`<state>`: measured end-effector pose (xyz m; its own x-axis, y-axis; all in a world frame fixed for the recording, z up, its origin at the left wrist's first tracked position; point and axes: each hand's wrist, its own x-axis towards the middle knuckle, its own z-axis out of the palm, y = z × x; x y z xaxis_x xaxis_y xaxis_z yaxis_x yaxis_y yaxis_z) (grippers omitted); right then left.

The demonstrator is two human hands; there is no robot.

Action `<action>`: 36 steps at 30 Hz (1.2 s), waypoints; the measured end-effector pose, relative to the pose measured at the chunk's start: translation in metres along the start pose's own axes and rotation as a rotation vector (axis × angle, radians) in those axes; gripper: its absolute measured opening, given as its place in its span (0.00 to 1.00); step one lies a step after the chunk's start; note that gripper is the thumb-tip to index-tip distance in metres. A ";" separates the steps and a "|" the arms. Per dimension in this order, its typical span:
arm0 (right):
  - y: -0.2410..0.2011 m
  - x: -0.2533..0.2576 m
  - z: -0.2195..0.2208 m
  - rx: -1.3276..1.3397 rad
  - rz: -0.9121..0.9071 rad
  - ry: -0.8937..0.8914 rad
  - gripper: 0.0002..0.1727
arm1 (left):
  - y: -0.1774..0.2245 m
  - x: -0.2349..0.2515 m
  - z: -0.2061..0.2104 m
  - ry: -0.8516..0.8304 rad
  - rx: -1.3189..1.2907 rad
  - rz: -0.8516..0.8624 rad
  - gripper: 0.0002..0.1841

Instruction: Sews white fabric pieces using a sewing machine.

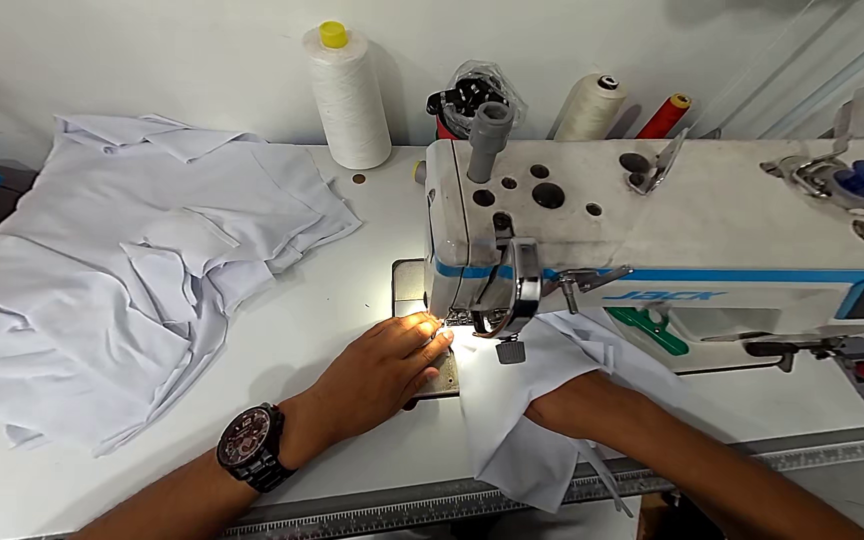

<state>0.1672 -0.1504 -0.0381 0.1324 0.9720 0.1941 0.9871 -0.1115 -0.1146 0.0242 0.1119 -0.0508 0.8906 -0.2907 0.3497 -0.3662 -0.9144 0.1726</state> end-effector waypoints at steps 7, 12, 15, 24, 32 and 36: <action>0.004 0.000 0.001 -0.009 -0.020 0.008 0.18 | -0.007 -0.005 -0.002 0.014 -0.032 0.005 0.23; 0.009 0.001 0.002 -0.027 -0.051 0.016 0.18 | -0.007 -0.004 -0.002 0.024 -0.015 0.006 0.23; 0.011 0.005 0.001 -0.033 -0.050 0.004 0.18 | -0.009 -0.001 -0.001 0.028 -0.003 0.004 0.23; 0.014 0.014 -0.005 -0.008 -0.010 -0.014 0.17 | -0.013 0.007 -0.003 0.047 0.039 -0.017 0.22; -0.003 0.014 -0.014 0.000 0.072 -0.051 0.18 | 0.026 0.020 -0.019 0.006 0.107 -0.089 0.22; -0.056 -0.002 -0.019 0.270 0.392 -0.039 0.12 | 0.120 0.067 -0.029 0.027 -0.026 -0.002 0.17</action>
<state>0.1130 -0.1500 -0.0140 0.4820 0.8748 0.0493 0.8040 -0.4191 -0.4219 0.0321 -0.0095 0.0202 0.8837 -0.2811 0.3742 -0.3718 -0.9072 0.1966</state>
